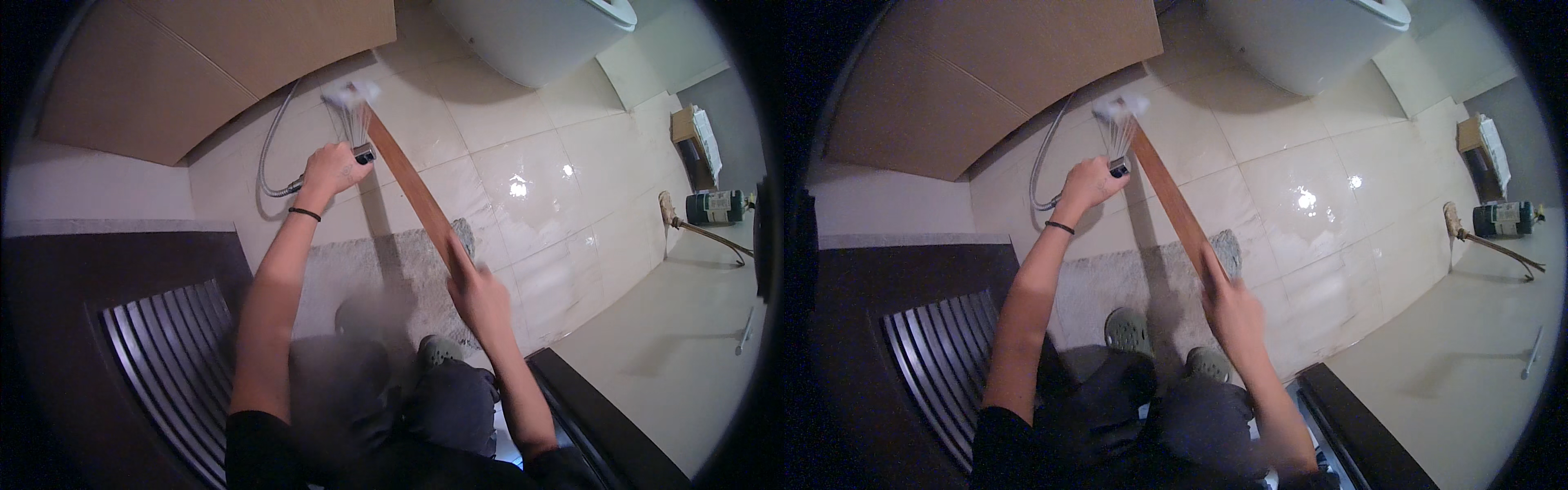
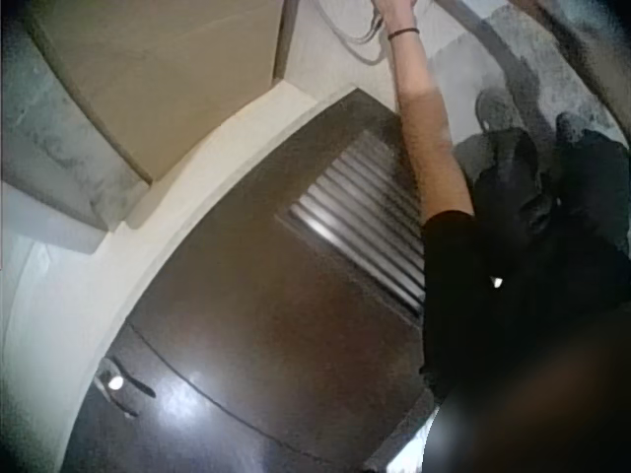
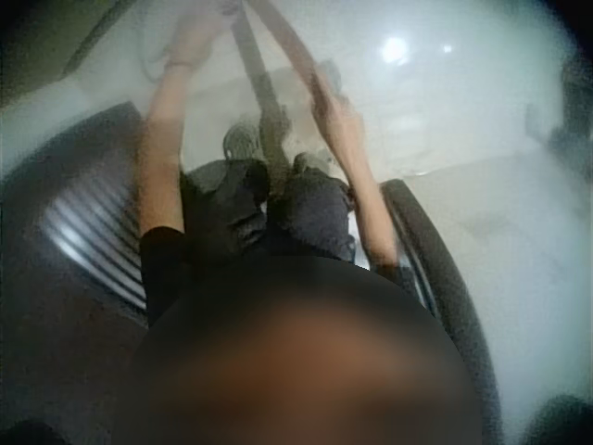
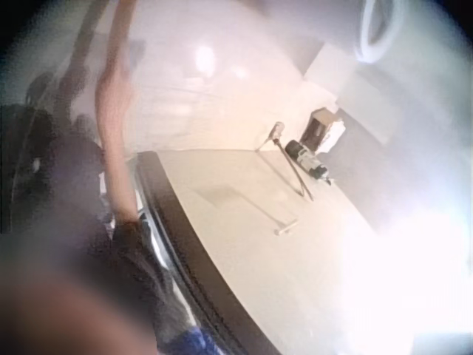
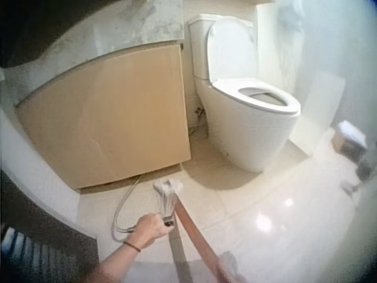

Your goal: The person scrubs the inside of a white toilet bowl with a long-handled brush, then flushes the toilet. They continue by scrubbing the tiled floor around the toilet and rinsing the area with a handheld bidet sprayer.

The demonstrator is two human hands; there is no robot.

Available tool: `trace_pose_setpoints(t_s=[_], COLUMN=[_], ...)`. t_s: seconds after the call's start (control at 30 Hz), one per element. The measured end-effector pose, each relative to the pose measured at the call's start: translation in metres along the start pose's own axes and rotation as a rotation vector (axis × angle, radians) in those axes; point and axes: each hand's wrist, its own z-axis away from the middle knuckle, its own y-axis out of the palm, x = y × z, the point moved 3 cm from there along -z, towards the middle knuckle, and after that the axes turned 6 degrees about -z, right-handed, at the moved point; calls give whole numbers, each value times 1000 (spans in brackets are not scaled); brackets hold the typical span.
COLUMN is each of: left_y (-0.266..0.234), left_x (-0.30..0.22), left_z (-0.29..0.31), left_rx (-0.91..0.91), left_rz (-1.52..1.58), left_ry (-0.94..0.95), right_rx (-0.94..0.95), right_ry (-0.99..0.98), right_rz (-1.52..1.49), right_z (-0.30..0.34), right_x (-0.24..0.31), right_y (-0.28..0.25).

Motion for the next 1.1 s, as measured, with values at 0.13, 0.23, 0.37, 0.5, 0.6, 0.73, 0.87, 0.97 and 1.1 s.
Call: trace_pose_setpoints(t_s=[0.13,0.23,0.37,0.5,0.6,0.73,0.87,0.97,1.1], left_y=[-8,-24,-33,-11,2,4,13,23,24], left_x=[-2,4,8,-27,-54,-58,-43,-41,-52], left_z=[5,10,15,44,59,52,49,53,55], left_rx=[-17,-95,-79,-106,-139,-143,-138,-139,-97], left_rz=[2,-87,45,124,182,130,28,-37,-80], left_ry=[37,59,17,114,135,77,83,127,170], right_rx=[-55,12,227,365,170,213,249,306,196], right_ry=[-105,-57,113,170,-48,-30,56,67,-39], right_rz=[-19,-44,-22,127,28,10,-3,-2,9], right_z=[-93,-40,86,107,70,84,119,126,97], right_x=[11,7,-8,-4,8,-1,-27,-32,-25], right_y=[50,33,-51,-68,-38,-25,-57,-59,-20])
